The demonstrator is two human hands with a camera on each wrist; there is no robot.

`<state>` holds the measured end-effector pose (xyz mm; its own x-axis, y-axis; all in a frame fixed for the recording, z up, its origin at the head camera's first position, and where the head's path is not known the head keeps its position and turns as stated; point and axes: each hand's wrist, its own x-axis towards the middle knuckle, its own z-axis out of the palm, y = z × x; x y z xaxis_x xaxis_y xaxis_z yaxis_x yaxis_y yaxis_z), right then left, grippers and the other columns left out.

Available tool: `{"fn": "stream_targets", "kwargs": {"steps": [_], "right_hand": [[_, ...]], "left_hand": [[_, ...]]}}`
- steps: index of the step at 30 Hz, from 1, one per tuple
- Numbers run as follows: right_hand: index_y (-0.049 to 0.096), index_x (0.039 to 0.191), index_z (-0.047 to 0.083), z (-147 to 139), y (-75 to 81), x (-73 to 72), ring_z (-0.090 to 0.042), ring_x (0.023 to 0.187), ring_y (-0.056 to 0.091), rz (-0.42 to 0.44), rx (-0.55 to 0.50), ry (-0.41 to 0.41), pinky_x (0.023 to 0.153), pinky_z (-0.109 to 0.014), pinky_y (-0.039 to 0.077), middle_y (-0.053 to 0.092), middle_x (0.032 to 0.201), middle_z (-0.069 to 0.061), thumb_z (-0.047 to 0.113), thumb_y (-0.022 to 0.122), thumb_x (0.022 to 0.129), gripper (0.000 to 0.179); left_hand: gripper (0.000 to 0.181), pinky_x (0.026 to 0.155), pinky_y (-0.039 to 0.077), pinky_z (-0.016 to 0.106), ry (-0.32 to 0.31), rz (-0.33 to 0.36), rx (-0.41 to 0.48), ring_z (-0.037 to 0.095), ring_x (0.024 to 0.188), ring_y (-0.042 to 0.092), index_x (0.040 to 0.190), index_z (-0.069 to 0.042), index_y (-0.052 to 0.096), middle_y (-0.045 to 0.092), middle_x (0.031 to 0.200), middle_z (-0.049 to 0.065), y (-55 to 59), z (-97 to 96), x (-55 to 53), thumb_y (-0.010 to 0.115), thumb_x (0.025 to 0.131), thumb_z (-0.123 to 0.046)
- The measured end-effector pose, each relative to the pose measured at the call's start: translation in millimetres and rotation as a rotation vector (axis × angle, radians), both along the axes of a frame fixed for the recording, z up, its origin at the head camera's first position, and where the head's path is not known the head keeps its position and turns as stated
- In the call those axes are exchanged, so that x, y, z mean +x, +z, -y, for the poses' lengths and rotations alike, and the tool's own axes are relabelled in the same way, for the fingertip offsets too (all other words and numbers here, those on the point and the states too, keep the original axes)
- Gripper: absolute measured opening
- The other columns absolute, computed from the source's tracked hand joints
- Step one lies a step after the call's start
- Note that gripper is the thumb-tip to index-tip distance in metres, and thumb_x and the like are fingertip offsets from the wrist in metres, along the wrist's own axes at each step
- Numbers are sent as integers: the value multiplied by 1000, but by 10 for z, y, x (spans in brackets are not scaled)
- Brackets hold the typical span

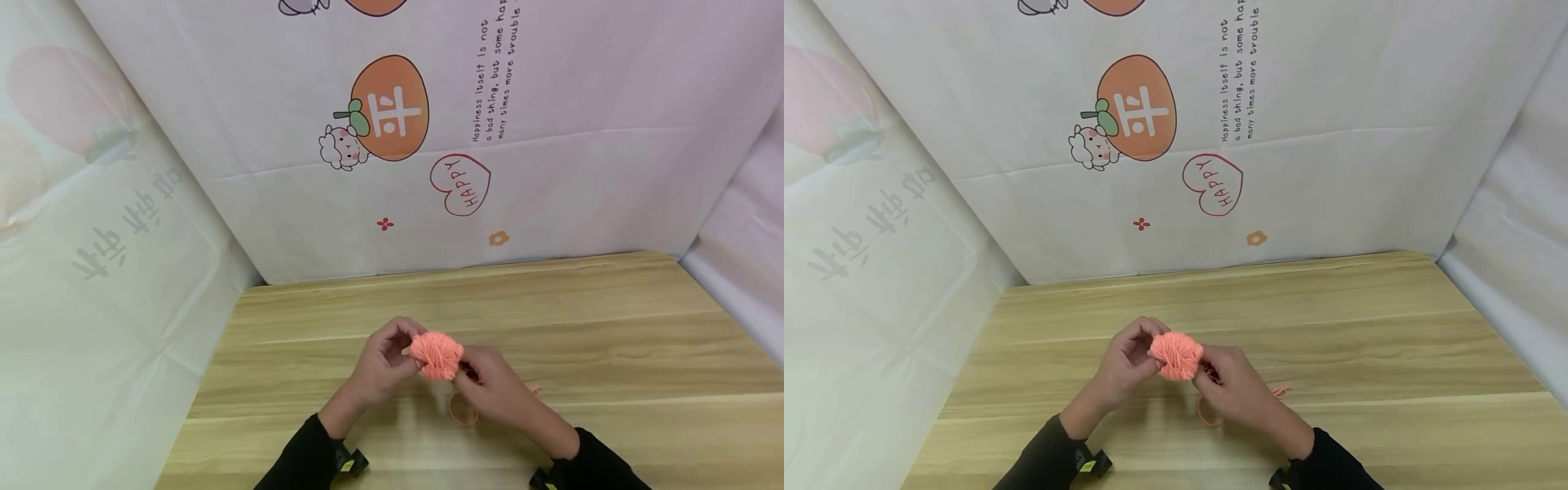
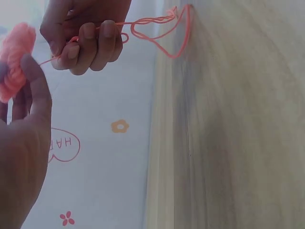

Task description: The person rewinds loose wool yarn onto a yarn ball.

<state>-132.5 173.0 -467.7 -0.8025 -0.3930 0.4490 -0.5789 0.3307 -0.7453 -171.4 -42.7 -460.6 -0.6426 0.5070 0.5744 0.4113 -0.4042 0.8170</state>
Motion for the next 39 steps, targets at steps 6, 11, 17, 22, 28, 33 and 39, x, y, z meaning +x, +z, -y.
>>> {"fn": "stream_targets", "kwargs": {"steps": [6,11,17,22,28,33,39], "right_hand": [[55,81,26,18,9,11,-1,51,40,-23,15,16,43,-18,37,48,64,12,1,52,96,29],[53,80,29,30,-9,3,1,52,38,-66,13,12,43,-16,34,46,64,14,-1,55,94,33],[54,80,30,32,-32,-1,1,51,38,-72,14,7,43,-16,33,47,64,15,0,56,94,33],[54,80,29,26,-40,-2,0,51,39,-74,20,-11,42,-16,33,46,64,15,2,56,94,31],[56,80,27,16,-32,0,-2,50,39,-57,50,-24,43,-17,34,47,64,14,5,56,95,27],[59,82,25,16,-3,9,-3,49,39,-39,72,-26,42,-17,34,48,63,13,5,55,94,24],[56,79,22,19,11,16,-1,49,37,-55,54,-24,41,-18,33,46,62,14,1,54,92,25]], "left_hand": [[22,73,56,31,160,63,-21,27,98,54,107,4,51,53,111,19,-22,-8,-36,61,88,10],[23,69,57,32,302,181,-106,28,96,55,106,-3,55,55,109,15,-41,-13,-53,64,87,6],[25,65,56,29,338,210,-171,29,92,54,106,-1,54,55,106,14,5,-23,-28,61,85,12],[24,67,56,30,343,184,-241,29,92,54,105,0,54,55,104,13,131,-31,49,60,85,12],[26,64,54,33,354,117,-367,24,90,54,103,-1,56,55,100,11,177,-34,97,61,80,11],[26,60,50,31,316,74,-451,26,84,54,100,0,57,57,95,13,187,-45,122,60,77,12],[27,60,49,27,252,43,-539,26,83,56,100,-4,58,59,94,11,189,-40,136,61,76,11]]}}
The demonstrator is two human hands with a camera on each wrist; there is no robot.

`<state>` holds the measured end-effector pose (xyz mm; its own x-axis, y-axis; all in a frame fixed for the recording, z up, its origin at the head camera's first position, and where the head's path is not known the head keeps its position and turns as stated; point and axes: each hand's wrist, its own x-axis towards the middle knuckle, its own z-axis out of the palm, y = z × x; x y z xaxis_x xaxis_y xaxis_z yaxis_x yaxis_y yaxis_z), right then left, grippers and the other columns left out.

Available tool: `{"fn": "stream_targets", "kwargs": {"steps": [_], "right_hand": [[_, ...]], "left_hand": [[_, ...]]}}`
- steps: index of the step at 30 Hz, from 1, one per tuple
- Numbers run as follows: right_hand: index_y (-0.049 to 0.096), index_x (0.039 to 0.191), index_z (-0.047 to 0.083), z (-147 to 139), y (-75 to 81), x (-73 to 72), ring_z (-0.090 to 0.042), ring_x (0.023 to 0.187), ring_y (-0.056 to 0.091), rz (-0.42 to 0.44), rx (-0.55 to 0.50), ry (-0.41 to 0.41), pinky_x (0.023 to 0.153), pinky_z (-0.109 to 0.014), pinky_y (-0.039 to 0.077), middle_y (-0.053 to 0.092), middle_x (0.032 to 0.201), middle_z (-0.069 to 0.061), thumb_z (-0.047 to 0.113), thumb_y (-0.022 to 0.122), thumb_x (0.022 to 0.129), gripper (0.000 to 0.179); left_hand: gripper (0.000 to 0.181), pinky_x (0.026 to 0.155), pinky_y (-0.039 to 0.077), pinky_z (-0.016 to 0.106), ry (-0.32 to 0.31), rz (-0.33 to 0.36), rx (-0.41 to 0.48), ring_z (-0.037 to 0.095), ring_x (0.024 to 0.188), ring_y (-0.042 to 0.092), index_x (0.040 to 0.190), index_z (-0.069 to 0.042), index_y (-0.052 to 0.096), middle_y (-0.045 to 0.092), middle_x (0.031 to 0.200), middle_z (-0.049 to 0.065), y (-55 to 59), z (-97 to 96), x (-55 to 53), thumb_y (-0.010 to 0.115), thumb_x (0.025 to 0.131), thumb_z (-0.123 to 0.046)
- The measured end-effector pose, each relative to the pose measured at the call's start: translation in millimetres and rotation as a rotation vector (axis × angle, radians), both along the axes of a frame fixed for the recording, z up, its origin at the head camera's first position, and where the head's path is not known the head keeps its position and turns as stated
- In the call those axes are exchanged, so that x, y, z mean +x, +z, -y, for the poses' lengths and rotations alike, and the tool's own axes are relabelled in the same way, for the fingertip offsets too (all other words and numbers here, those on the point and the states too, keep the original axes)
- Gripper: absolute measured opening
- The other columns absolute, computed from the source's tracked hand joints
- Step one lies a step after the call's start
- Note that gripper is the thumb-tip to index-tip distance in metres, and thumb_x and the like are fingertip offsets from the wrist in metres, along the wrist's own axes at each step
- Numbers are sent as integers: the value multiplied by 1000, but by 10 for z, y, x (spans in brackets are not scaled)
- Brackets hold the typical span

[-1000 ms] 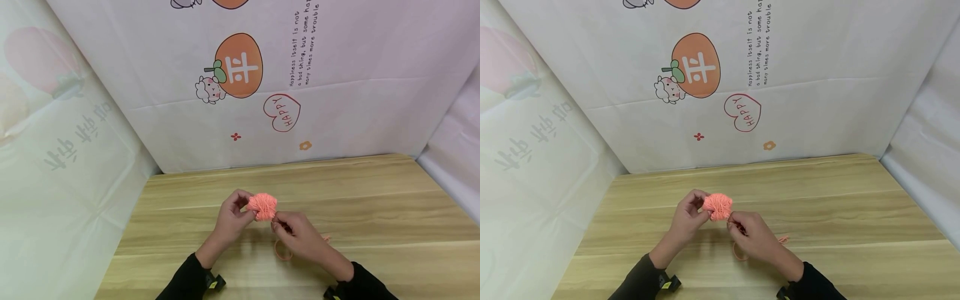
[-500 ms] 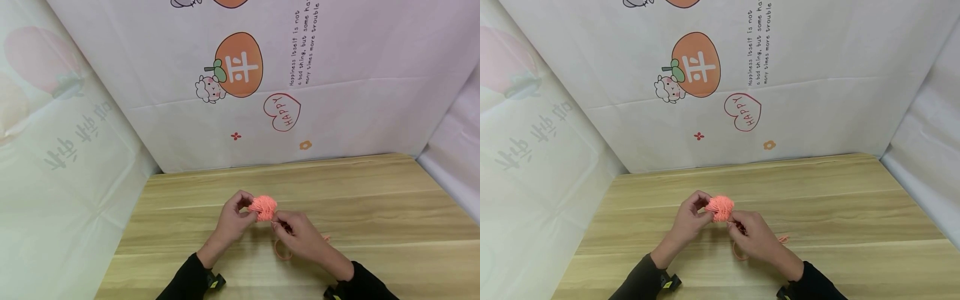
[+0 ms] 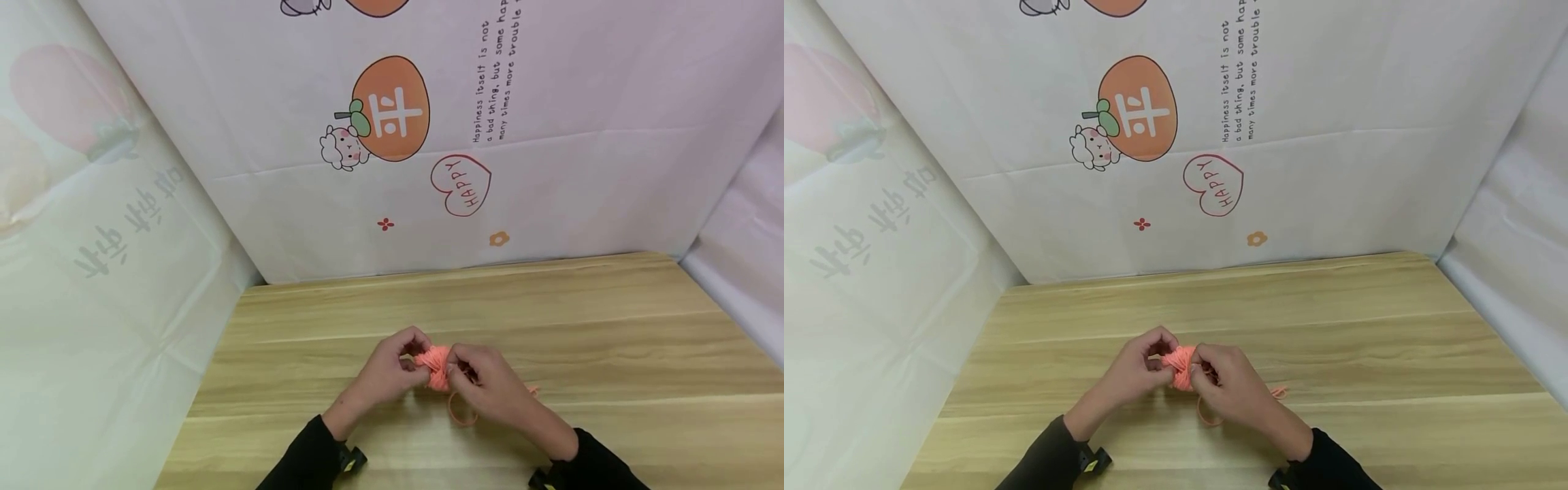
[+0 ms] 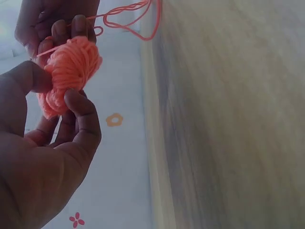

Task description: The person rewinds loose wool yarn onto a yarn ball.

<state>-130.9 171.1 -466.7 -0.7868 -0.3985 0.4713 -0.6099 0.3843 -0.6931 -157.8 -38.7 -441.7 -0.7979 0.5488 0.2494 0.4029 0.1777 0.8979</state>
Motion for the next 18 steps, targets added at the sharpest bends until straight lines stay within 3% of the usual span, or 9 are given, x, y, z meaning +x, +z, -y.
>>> {"fn": "stream_targets", "kwargs": {"steps": [6,18], "right_hand": [[55,80,23,-6,-2,5,-1,49,37,11,-13,-1,41,-17,33,45,62,14,0,54,92,26],[56,81,23,-19,3,4,1,50,36,1,-44,-28,42,-16,32,42,61,15,-3,54,90,28]], "left_hand": [[29,60,49,24,-72,-3,-62,22,82,56,98,-6,58,58,91,8,-13,4,-3,62,74,9],[30,63,52,25,-235,-50,-84,22,82,56,97,-8,58,59,91,4,9,13,6,62,71,7]]}}
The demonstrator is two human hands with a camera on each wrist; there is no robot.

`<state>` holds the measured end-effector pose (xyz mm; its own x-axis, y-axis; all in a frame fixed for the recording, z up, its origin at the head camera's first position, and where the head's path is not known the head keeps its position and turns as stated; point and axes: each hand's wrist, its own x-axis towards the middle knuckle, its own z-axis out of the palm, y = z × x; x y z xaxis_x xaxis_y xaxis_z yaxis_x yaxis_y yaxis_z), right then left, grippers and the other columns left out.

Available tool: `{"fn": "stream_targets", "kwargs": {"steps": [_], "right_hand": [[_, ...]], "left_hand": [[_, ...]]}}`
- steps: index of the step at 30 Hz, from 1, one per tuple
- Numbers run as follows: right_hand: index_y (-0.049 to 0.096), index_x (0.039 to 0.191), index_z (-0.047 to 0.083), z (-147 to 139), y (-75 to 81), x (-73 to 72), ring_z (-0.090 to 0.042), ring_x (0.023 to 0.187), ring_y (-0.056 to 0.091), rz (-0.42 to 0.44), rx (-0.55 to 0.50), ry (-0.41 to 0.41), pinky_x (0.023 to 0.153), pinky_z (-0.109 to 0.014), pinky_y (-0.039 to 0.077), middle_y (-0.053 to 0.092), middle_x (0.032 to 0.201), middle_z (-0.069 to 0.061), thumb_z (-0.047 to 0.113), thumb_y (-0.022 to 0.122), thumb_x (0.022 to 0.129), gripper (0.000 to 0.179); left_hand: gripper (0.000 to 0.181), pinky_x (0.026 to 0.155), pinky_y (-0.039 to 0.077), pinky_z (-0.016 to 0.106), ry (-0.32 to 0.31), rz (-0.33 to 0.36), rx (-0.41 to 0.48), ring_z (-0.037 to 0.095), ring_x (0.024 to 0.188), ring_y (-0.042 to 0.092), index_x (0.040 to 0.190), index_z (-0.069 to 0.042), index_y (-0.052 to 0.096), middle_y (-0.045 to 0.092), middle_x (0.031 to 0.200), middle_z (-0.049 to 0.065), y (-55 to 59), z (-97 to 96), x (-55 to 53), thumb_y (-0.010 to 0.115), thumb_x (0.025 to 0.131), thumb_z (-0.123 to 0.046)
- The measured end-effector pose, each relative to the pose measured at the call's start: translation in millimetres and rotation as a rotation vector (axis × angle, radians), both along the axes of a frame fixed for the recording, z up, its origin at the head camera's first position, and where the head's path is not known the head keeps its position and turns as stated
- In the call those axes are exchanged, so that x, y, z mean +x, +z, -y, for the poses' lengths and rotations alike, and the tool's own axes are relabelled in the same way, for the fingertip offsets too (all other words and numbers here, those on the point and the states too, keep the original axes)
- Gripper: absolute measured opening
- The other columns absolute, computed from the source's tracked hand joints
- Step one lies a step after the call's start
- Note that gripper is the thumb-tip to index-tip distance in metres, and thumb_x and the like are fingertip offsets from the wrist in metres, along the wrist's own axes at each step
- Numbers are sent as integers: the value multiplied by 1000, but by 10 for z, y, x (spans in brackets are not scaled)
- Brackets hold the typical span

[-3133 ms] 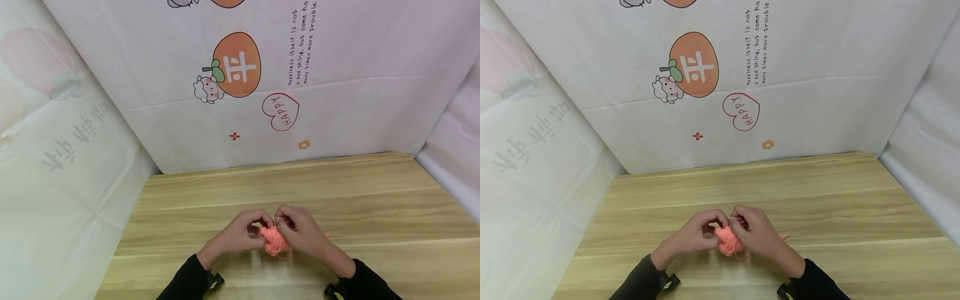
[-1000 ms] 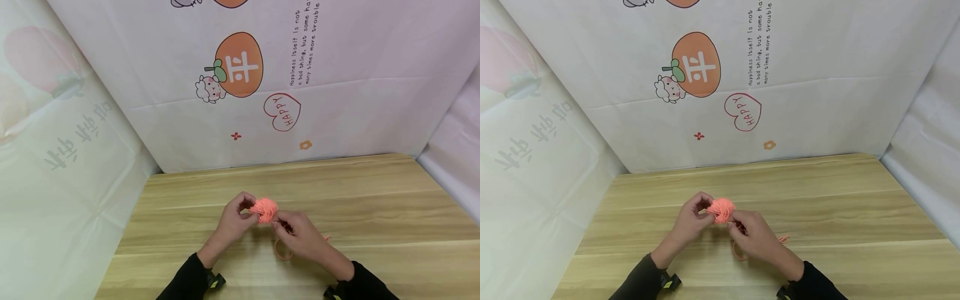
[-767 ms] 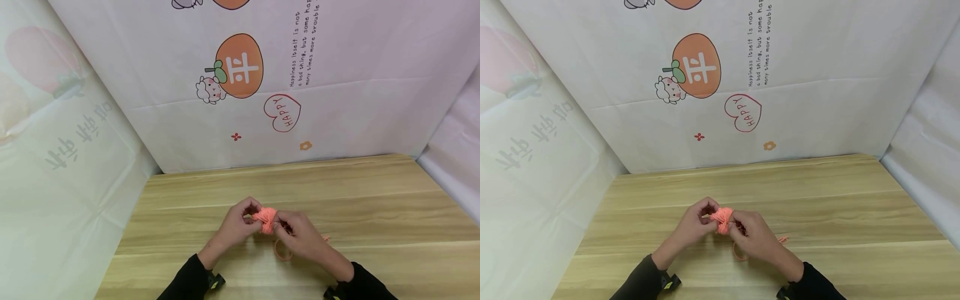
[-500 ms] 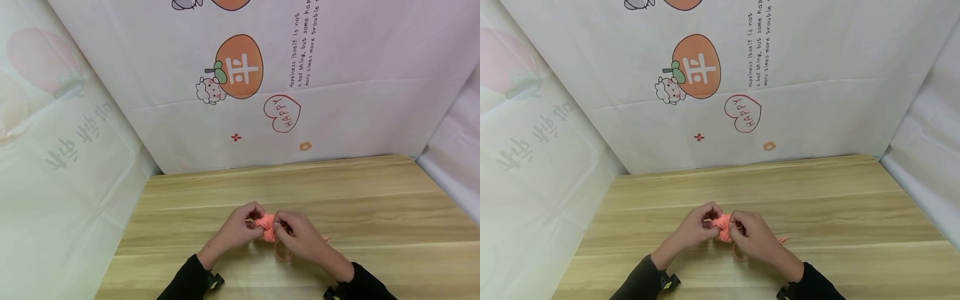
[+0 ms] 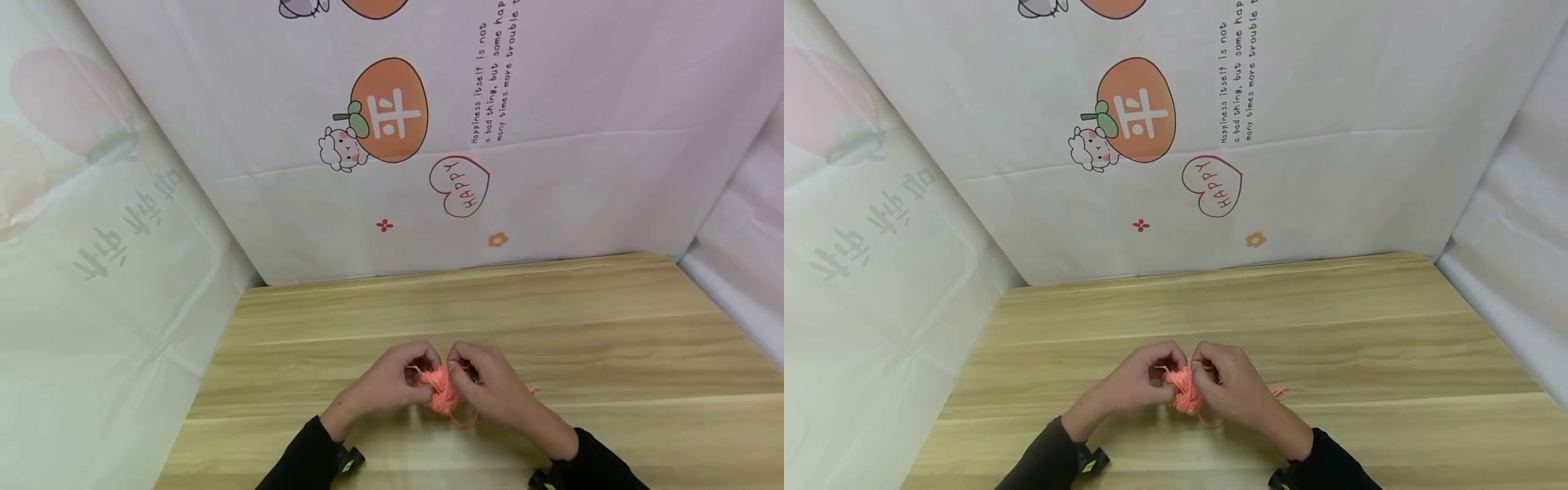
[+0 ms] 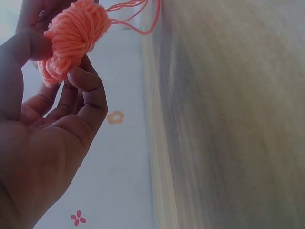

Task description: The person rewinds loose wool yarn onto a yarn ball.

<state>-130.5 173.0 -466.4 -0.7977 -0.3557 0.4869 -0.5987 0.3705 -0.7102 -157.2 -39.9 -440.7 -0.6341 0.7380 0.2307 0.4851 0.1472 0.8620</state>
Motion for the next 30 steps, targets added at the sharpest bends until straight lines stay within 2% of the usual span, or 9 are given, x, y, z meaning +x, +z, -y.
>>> {"fn": "stream_targets", "kwargs": {"steps": [5,10,16,22,30], "right_hand": [[55,82,24,-8,-3,4,-2,51,37,28,26,-10,43,-16,32,43,62,11,-2,54,89,27],[55,82,23,-18,-1,0,-4,51,39,43,52,-20,44,-17,32,45,62,9,-1,55,89,26],[55,81,24,-26,-6,-6,-5,51,40,72,54,-19,45,-18,35,45,62,9,2,55,92,25],[55,80,25,-20,3,-8,-2,52,39,70,34,-25,44,-18,35,46,62,11,2,56,91,26],[56,81,25,-11,9,-3,-1,51,37,84,15,-14,43,-16,33,45,61,12,1,57,91,26]], "left_hand": [[31,64,54,28,-79,-3,27,18,81,56,97,-7,58,58,91,3,-6,-10,-4,62,70,9],[31,66,53,29,-136,43,53,16,82,54,97,-5,57,56,93,5,-1,-11,-2,59,70,10],[30,69,53,24,-195,82,73,17,83,55,99,-4,57,56,94,7,20,-9,2,58,73,10],[25,73,54,28,-274,142,161,12,88,55,99,0,55,54,95,11,15,-1,5,59,77,12],[23,74,52,27,-314,172,244,14,91,51,96,3,52,51,94,17,27,13,7,57,78,15]]}}
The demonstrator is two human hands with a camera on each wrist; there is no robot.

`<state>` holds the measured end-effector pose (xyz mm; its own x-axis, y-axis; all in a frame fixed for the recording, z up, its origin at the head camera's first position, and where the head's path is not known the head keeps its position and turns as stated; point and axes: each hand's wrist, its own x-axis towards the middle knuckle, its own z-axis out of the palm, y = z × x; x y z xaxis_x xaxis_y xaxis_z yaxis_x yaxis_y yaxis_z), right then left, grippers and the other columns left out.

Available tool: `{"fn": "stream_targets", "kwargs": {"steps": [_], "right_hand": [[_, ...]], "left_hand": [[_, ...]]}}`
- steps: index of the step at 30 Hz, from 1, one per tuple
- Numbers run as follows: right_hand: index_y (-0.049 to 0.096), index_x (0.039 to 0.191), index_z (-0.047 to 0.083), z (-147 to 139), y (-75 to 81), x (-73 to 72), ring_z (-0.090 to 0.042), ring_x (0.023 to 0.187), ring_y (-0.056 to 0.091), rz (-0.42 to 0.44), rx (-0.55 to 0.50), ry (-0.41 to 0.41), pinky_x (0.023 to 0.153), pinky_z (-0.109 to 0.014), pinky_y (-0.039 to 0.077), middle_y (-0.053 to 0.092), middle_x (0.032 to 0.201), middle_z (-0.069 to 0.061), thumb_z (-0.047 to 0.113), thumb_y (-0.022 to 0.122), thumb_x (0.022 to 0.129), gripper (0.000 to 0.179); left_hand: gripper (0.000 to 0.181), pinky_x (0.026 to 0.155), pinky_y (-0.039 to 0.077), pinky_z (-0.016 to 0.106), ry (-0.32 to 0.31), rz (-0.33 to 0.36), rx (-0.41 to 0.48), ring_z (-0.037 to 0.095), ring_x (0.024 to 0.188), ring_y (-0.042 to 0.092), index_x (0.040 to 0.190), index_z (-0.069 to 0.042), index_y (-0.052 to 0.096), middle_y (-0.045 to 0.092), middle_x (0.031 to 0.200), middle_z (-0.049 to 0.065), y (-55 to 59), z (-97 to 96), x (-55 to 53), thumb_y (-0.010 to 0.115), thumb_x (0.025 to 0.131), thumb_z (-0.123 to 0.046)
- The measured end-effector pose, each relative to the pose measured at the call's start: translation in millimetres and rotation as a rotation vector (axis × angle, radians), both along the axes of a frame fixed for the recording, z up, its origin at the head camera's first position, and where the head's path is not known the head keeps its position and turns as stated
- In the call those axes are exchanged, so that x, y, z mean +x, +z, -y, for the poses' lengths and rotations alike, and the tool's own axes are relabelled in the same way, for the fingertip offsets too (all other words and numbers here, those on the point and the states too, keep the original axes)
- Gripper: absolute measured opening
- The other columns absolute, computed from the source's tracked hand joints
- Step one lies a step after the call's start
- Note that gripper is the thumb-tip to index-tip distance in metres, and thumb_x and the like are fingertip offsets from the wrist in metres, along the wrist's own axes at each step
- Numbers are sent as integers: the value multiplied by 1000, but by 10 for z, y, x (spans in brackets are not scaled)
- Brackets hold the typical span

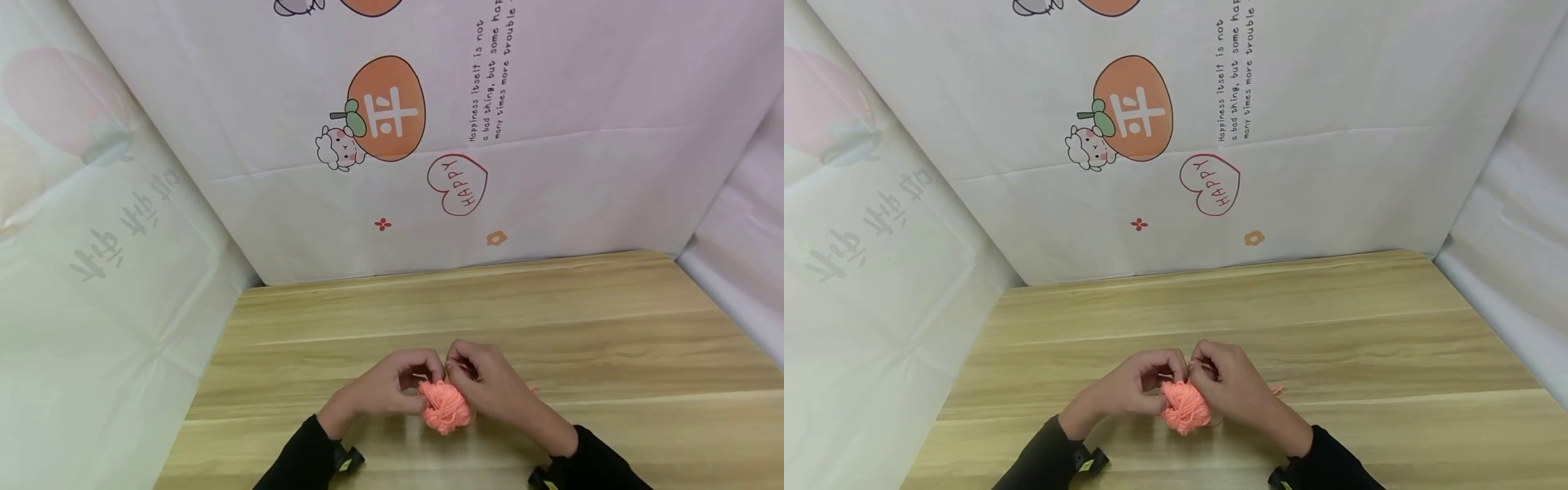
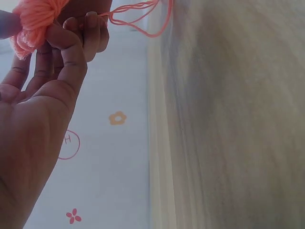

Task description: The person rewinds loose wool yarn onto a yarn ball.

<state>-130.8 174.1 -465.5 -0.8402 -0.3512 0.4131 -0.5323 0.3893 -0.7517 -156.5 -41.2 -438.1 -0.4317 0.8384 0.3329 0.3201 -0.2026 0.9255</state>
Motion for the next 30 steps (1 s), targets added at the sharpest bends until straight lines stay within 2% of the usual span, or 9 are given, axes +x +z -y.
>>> {"fn": "stream_targets", "kwargs": {"steps": [5,11,18,24,28,30], "right_hand": [[56,80,23,34,57,31,-1,52,38,0,7,-18,45,-17,33,46,62,13,0,59,92,26],[55,79,19,70,132,68,-1,53,39,22,-8,-8,44,-17,33,47,63,10,-2,59,93,25],[56,79,24,43,11,25,-1,54,39,39,-17,15,45,-17,33,46,62,12,5,66,89,24],[57,81,26,44,-43,-10,-1,53,40,36,-11,27,43,-19,36,49,62,11,-3,57,86,30],[59,84,25,46,-52,-14,0,51,36,10,2,23,41,-18,34,45,61,13,-6,54,84,32],[60,86,25,46,-56,-11,0,50,37,8,8,21,41,-18,34,45,61,13,-6,53,86,31]], "left_hand": [[24,75,51,26,-6,23,46,17,94,51,97,2,52,51,98,17,-124,13,-49,56,78,17],[24,75,53,28,35,48,130,20,97,54,99,2,52,53,102,19,-264,25,-118,56,79,14],[20,74,56,36,95,42,242,24,97,56,104,4,50,52,106,21,-260,24,-148,59,87,8],[19,77,54,36,155,11,298,25,97,54,105,6,48,51,106,20,-231,24,-156,59,89,10],[19,79,53,31,215,25,311,23,97,53,105,8,49,51,108,19,-217,38,-153,57,89,12],[19,79,53,30,241,36,313,22,96,53,106,8,49,51,109,20,-219,47,-153,56,89,12]]}}
